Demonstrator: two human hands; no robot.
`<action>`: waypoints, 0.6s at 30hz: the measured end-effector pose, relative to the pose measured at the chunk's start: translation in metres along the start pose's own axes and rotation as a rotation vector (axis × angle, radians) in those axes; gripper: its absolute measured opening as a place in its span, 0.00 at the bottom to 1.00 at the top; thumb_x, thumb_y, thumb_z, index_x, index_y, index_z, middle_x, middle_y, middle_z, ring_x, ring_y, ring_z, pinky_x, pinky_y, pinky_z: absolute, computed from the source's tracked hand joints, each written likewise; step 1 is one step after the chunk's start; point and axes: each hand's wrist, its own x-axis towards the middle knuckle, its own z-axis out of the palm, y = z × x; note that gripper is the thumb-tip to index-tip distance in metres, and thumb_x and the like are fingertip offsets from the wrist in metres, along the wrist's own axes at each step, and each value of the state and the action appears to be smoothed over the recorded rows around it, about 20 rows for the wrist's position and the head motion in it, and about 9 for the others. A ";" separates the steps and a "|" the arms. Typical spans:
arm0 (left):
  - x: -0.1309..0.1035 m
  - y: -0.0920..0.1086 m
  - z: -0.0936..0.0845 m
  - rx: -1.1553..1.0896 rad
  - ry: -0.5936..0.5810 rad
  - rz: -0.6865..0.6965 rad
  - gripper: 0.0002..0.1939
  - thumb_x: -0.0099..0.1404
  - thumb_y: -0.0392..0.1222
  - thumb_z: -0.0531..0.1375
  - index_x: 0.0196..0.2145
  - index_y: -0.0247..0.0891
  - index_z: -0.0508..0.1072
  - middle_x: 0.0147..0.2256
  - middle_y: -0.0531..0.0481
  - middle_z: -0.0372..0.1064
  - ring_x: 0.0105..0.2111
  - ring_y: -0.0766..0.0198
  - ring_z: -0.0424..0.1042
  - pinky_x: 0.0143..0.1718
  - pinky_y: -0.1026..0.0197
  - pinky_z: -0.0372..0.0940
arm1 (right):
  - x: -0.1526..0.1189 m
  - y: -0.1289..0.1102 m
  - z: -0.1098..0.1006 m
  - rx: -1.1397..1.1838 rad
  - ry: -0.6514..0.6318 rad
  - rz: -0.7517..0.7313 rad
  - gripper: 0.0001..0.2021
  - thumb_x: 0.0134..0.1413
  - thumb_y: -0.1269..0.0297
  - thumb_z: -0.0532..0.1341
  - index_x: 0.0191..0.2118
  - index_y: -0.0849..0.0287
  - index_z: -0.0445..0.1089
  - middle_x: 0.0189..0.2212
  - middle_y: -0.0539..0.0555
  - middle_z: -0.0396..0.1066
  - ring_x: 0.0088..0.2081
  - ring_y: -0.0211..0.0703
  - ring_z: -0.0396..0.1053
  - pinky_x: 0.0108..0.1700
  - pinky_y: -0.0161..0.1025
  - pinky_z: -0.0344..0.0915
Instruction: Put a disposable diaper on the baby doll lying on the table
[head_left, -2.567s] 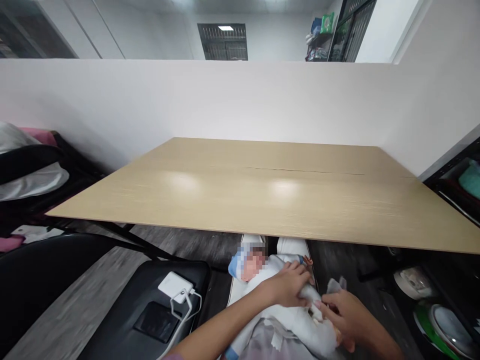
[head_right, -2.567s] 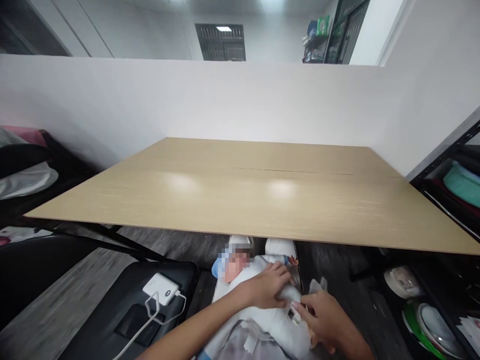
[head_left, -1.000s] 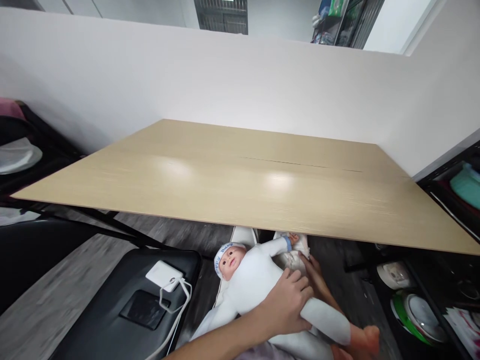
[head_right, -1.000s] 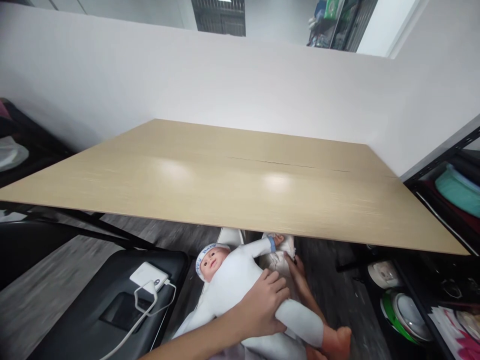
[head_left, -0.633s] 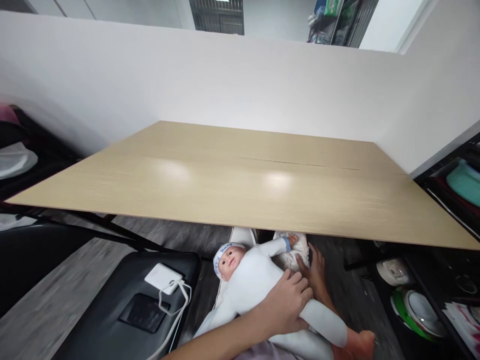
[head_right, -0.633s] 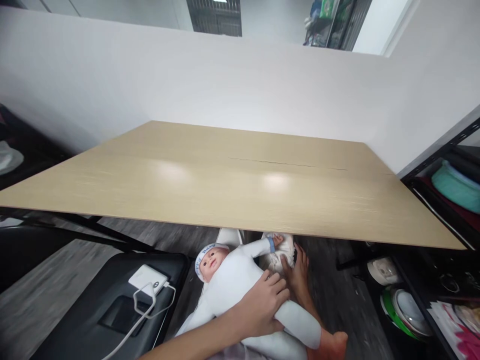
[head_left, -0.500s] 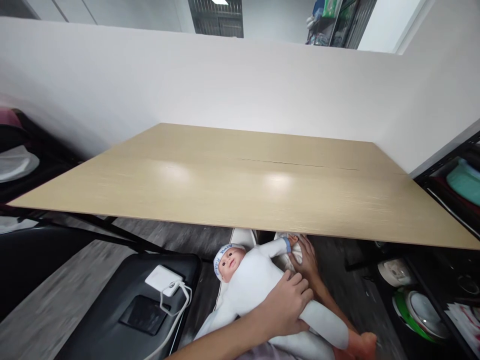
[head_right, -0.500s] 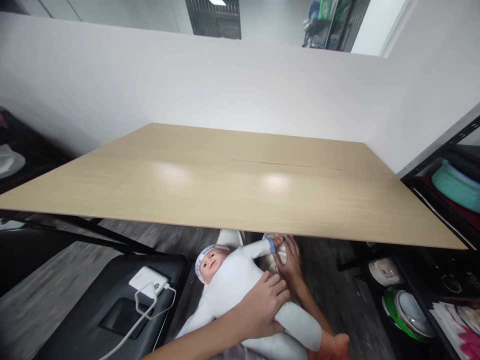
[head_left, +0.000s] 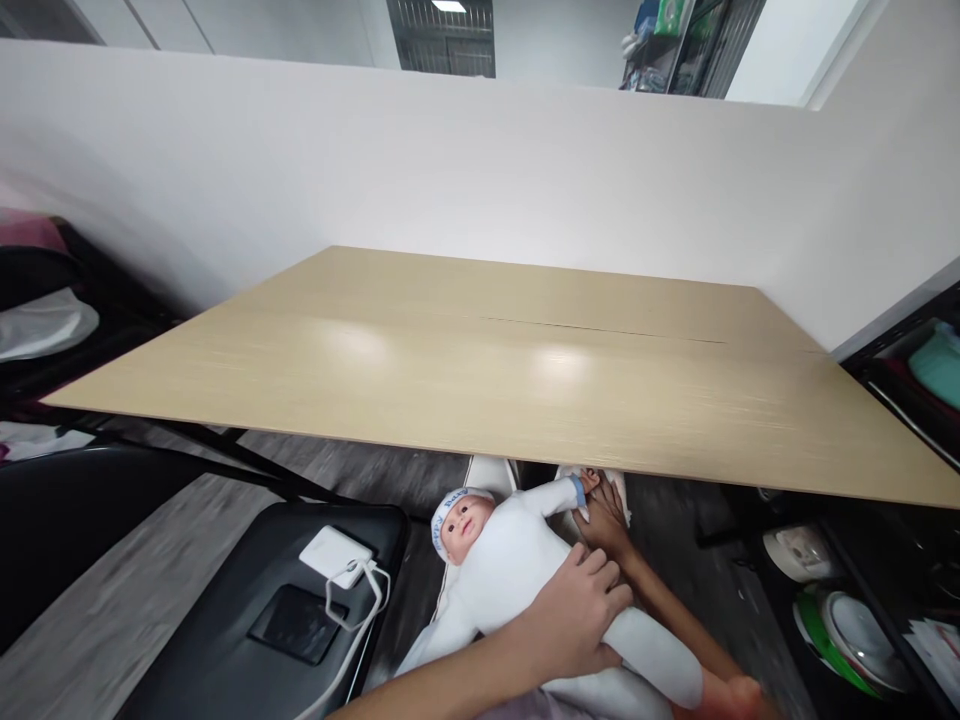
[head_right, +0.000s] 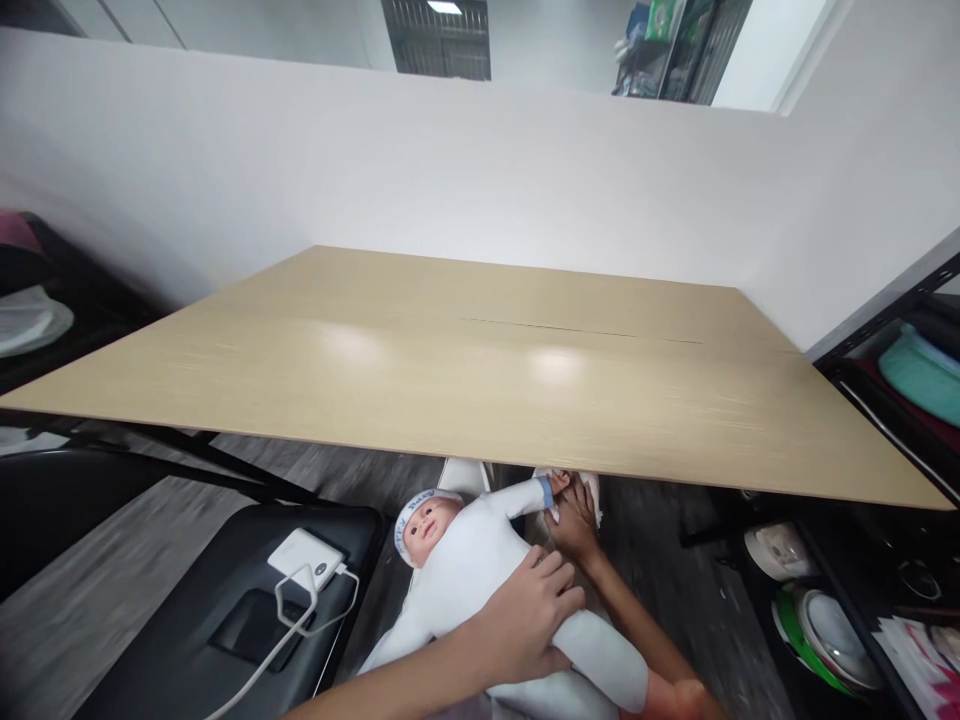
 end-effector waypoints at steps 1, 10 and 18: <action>0.000 0.000 0.000 -0.002 -0.001 0.005 0.26 0.67 0.59 0.68 0.50 0.37 0.69 0.48 0.45 0.72 0.49 0.50 0.68 0.51 0.49 0.56 | 0.001 0.001 0.000 0.013 0.004 0.014 0.35 0.62 0.65 0.56 0.75 0.56 0.63 0.75 0.59 0.59 0.78 0.62 0.47 0.77 0.64 0.41; 0.004 0.001 -0.001 -0.017 -0.063 0.003 0.25 0.67 0.57 0.67 0.53 0.38 0.70 0.48 0.43 0.72 0.48 0.49 0.69 0.51 0.47 0.57 | 0.024 0.008 -0.020 0.260 0.129 0.115 0.24 0.59 0.60 0.60 0.61 0.53 0.77 0.62 0.60 0.74 0.68 0.58 0.62 0.73 0.57 0.53; 0.005 0.000 -0.002 -0.025 -0.105 -0.020 0.24 0.68 0.57 0.67 0.52 0.37 0.71 0.49 0.42 0.72 0.51 0.48 0.69 0.52 0.47 0.58 | 0.008 0.061 -0.033 0.625 0.329 0.529 0.30 0.60 0.37 0.51 0.49 0.57 0.76 0.49 0.63 0.77 0.56 0.61 0.71 0.58 0.53 0.68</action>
